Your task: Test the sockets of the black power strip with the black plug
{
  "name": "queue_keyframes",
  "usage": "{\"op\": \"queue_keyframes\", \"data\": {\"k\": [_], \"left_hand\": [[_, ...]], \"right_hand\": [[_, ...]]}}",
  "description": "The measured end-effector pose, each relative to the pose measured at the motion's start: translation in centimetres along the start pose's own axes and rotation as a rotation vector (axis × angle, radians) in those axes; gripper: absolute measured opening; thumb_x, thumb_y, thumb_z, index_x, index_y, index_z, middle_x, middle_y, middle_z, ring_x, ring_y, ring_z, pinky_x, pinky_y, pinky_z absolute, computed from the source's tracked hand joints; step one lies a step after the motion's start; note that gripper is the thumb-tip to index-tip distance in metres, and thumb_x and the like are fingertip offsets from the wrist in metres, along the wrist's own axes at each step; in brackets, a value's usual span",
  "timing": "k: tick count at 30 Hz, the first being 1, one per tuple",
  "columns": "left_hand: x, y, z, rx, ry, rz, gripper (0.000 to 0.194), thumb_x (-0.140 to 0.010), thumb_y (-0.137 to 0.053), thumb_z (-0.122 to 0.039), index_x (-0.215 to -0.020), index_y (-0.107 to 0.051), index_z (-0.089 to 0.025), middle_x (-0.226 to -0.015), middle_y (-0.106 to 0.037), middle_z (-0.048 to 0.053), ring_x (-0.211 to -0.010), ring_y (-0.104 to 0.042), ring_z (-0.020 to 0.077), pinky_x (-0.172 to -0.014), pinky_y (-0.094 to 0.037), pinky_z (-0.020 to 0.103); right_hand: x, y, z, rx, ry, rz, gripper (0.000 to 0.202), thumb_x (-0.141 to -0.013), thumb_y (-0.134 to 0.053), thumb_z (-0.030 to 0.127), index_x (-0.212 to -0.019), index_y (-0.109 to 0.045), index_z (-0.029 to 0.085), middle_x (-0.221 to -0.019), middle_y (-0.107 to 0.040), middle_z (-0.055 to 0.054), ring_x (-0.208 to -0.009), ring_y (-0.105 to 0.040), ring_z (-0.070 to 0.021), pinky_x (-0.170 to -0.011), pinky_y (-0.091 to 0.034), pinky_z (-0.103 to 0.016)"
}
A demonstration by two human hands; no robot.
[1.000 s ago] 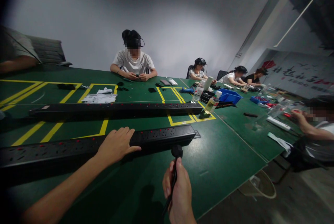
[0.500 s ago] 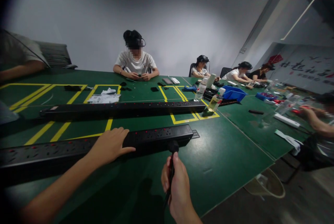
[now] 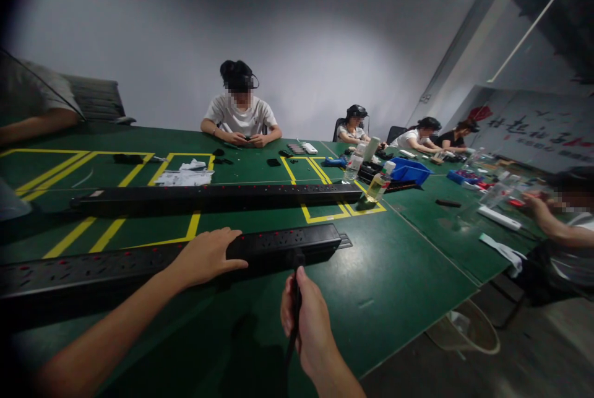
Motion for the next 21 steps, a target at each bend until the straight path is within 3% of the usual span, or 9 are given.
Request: {"op": "queue_keyframes", "data": {"k": [6,13,21], "left_hand": [[0.6,0.1,0.2,-0.021,-0.026,-0.045,0.069,-0.076,-0.043,-0.069,-0.122,-0.05,-0.019,-0.105,-0.062,0.012,-0.098,-0.057,0.0281,-0.084,-0.038,0.037],[0.9,0.1,-0.1,-0.045,-0.047,-0.061,0.066,-0.077,-0.043,-0.067,-0.121,-0.049,-0.019,-0.107,-0.06,0.014,-0.097,-0.056,0.0298,-0.082,-0.038,0.039],[0.8,-0.3,0.3,-0.043,-0.069,-0.083,0.067,-0.078,-0.039,-0.068,-0.122,-0.048,-0.019,-0.103,-0.06,0.013,-0.095,-0.055,0.03,-0.081,-0.037,0.04]], "right_hand": [[-1.9,-2.6,-1.2,-0.089,-0.227,0.215,0.039,-0.084,-0.048,0.054,-0.071,-0.048,0.018,-0.034,-0.034,0.01,-0.029,-0.022,-0.0053,-0.036,-0.015,-0.018],[-2.8,-5.0,0.2,-0.309,-0.279,0.406,0.044,-0.088,-0.044,0.047,-0.056,-0.028,0.022,-0.026,-0.024,0.011,-0.027,-0.012,-0.0063,-0.036,-0.012,-0.019],[-2.3,-5.5,0.0,-0.429,-0.21,0.412,0.048,-0.09,-0.042,0.042,-0.052,-0.019,0.023,-0.022,-0.017,0.012,-0.023,-0.002,-0.0057,-0.031,-0.009,-0.017]]}}
Point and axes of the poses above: each hand's wrist, its own x-axis away from the middle knuckle, its own y-axis out of the back of the hand, z = x × y, the point moved 5 cm from there along -x, towards the middle knuckle
